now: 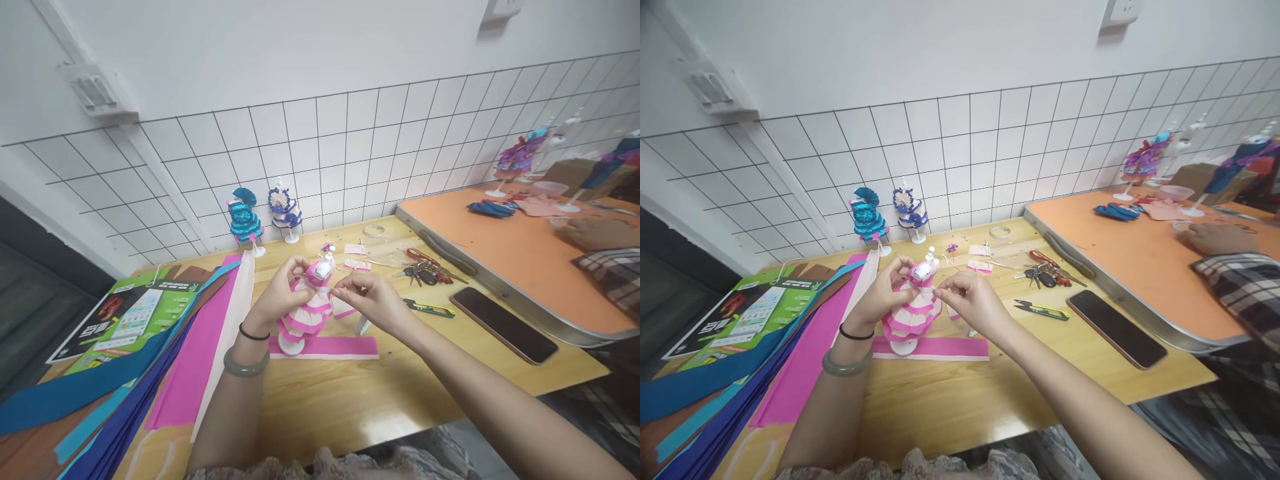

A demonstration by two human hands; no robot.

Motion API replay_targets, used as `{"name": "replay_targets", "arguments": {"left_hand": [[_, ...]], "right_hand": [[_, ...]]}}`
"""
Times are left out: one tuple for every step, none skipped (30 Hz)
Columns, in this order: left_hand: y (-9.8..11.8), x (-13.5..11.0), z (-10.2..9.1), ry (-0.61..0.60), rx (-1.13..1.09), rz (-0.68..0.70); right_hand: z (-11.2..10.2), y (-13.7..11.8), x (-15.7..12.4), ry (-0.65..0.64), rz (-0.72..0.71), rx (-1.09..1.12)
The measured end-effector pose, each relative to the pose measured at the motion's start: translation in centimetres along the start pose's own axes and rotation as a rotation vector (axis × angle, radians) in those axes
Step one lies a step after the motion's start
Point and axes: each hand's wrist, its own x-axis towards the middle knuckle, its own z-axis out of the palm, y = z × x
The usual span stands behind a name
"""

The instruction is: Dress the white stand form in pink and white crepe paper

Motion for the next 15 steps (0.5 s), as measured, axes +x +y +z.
{"name": "replay_targets", "arguments": {"left_hand": [[-0.03,-0.02,-0.03,-0.017,-0.038,-0.016],[-0.08,-0.04,-0.07,-0.032,-0.075,-0.027],[-0.16,-0.05,-0.10,-0.044,-0.112,-0.035],[-0.24,-0.05,-0.14,-0.053,-0.146,-0.043],[-0.31,-0.05,-0.18,-0.062,-0.179,-0.051],[-0.37,-0.04,-0.20,-0.070,-0.210,-0.061],[-0.40,-0.03,-0.23,-0.080,-0.238,-0.071],[-0.42,-0.01,-0.24,-0.089,-0.262,-0.081],[-0.43,0.02,-0.24,-0.097,-0.282,-0.092],[-0.44,0.05,-0.23,-0.103,-0.297,-0.101],[-0.44,0.07,-0.21,-0.108,-0.310,-0.110],[-0.46,0.10,-0.18,-0.112,-0.322,-0.119],[-0.47,0.13,-0.15,-0.113,-0.334,-0.126],[-0.50,0.15,-0.11,-0.115,-0.349,-0.131],[-0.54,0.17,-0.06,-0.116,-0.365,-0.135]], "right_hand": [[-0.07,-0.04,0.14,-0.009,0.001,-0.001],[-0.14,-0.10,0.27,-0.021,0.005,0.000],[-0.22,-0.18,0.38,-0.037,0.013,0.004],[-0.30,-0.25,0.46,-0.060,0.024,0.012],[-0.37,-0.31,0.53,-0.085,0.036,0.020],[-0.42,-0.35,0.58,-0.106,0.042,0.027],[-0.45,-0.36,0.63,-0.117,0.043,0.034],[-0.46,-0.35,0.67,-0.120,0.038,0.041],[-0.46,-0.31,0.72,-0.117,0.030,0.046],[-0.44,-0.28,0.77,-0.110,0.021,0.051],[-0.42,-0.24,0.83,-0.106,0.014,0.057],[-0.41,-0.20,0.88,-0.109,0.009,0.064],[-0.39,-0.18,0.94,-0.116,0.011,0.074],[-0.39,-0.15,0.99,-0.125,0.015,0.086],[-0.39,-0.14,1.04,-0.134,0.022,0.100]]}}
